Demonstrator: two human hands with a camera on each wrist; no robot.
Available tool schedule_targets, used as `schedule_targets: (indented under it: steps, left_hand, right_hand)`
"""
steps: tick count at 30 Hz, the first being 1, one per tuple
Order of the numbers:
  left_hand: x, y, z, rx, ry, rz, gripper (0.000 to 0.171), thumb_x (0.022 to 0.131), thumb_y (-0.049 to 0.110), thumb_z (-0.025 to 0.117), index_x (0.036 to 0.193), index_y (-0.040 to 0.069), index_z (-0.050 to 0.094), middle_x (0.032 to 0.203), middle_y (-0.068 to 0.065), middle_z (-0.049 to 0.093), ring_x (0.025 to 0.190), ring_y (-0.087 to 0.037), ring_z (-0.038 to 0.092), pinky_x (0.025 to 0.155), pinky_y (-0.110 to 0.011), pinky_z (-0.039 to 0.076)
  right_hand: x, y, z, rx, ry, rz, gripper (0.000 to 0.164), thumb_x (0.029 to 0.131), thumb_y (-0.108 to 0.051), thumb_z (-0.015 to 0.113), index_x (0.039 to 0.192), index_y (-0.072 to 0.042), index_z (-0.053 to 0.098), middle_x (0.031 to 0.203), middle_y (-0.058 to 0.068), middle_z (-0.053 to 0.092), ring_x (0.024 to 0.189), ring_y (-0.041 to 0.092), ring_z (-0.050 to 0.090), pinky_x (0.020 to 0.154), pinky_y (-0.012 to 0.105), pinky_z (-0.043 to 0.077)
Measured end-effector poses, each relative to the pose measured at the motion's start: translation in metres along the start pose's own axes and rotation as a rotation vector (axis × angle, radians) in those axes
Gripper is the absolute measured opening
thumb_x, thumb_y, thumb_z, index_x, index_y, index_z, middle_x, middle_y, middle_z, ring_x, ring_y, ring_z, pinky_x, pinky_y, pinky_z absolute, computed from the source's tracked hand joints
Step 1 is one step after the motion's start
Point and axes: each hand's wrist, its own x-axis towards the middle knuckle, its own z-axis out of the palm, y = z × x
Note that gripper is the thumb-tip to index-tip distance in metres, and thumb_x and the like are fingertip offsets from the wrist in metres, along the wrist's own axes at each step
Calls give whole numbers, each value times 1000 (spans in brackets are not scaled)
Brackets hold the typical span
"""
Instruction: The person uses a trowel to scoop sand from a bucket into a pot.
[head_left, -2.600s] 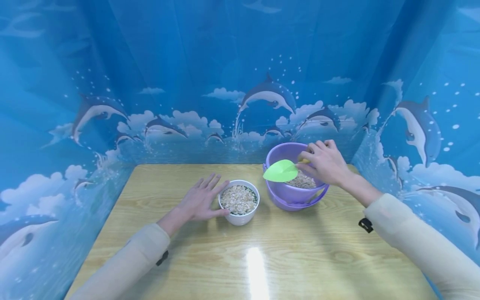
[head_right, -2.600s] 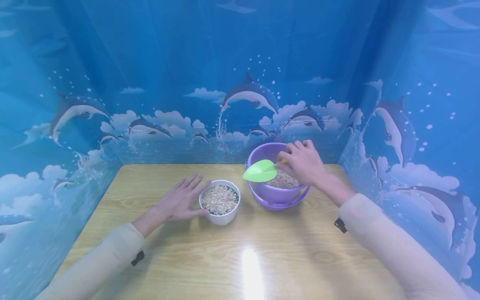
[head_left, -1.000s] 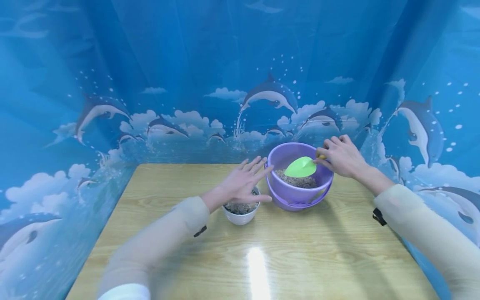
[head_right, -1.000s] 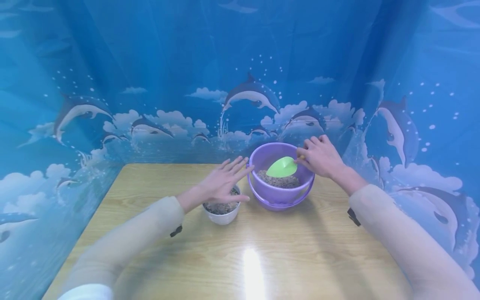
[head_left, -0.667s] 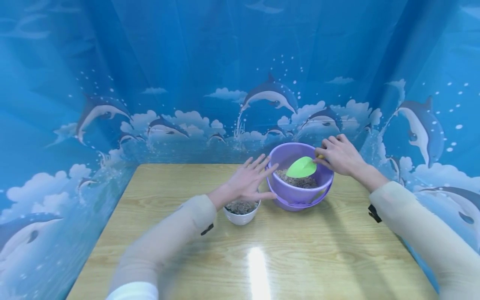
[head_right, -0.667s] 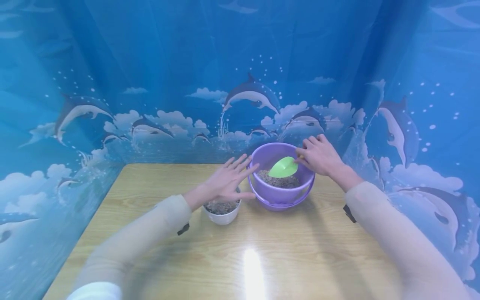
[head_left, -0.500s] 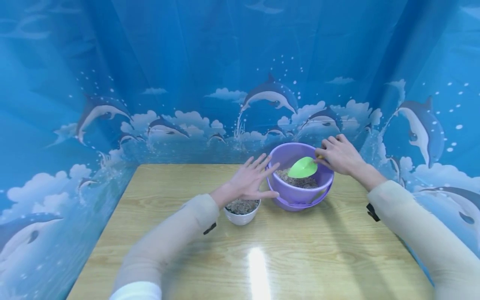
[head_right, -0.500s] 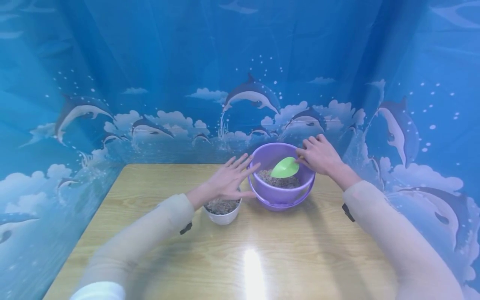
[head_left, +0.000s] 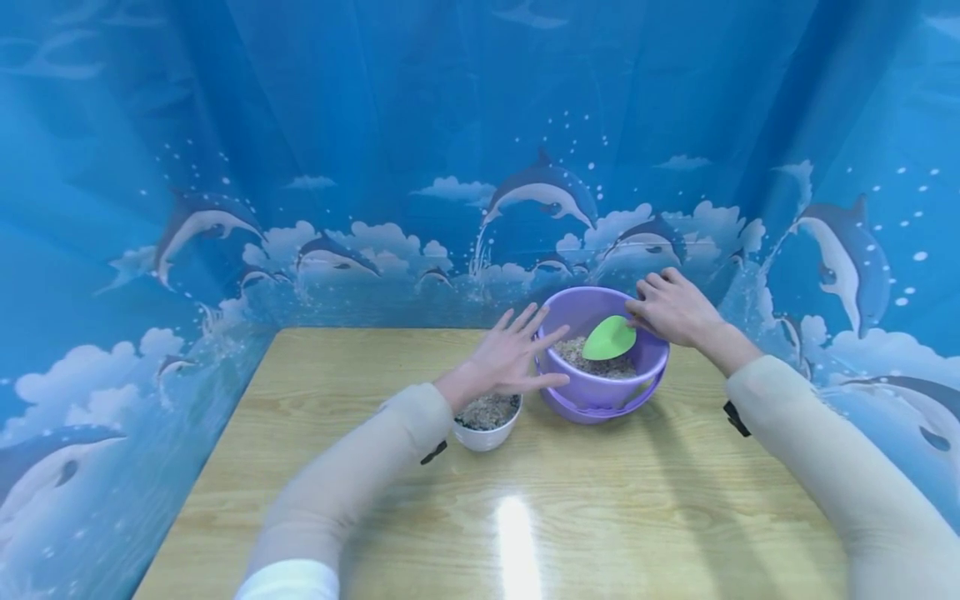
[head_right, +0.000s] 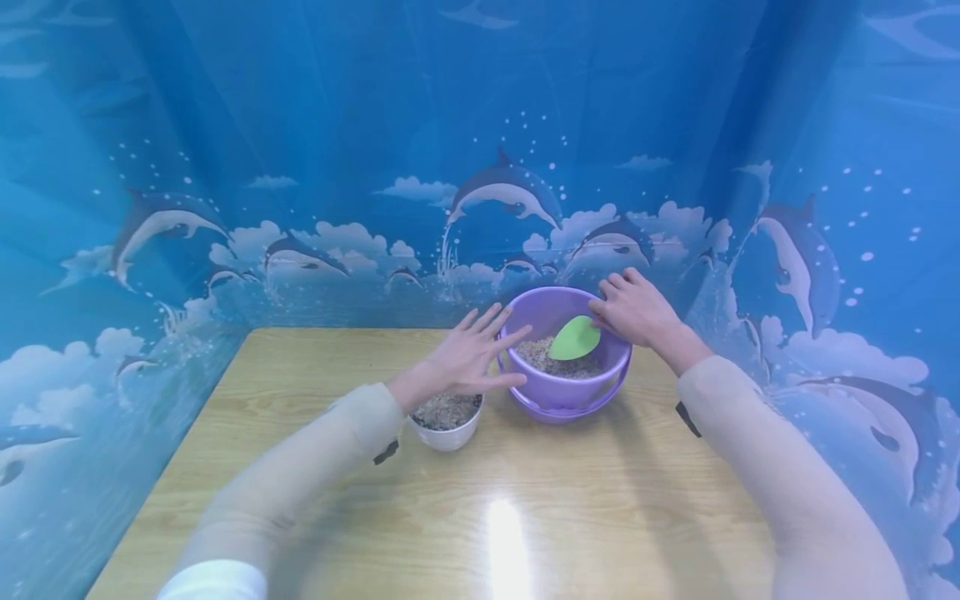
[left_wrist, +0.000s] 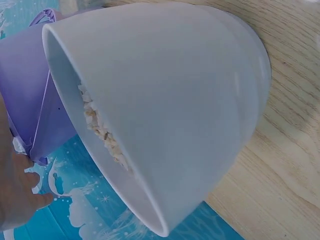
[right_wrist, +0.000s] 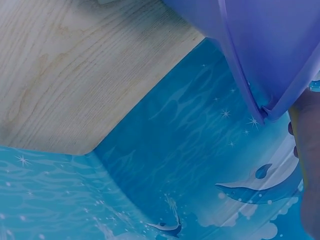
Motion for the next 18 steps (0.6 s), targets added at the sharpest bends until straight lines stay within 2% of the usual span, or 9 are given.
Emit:
schedule_targets:
  steps: [10, 18]
  left_hand:
    - [6, 5, -3, 31, -21, -29, 88, 100, 81, 31, 171, 32, 15, 180, -13, -2, 168, -35, 5, 137, -59, 6]
    - [11, 6, -4, 64, -29, -39, 87, 100, 83, 27, 171, 33, 14, 180, -13, -2, 168, -33, 5, 137, -58, 8]
  right_hand:
    - [6, 0, -4, -101, -33, -37, 29, 98, -43, 72, 113, -18, 74, 104, 14, 69, 97, 32, 57, 91, 50, 47]
    - [9, 3, -5, -143, -40, -64, 28, 99, -42, 71, 114, -18, 74, 108, 14, 69, 97, 32, 55, 90, 48, 46]
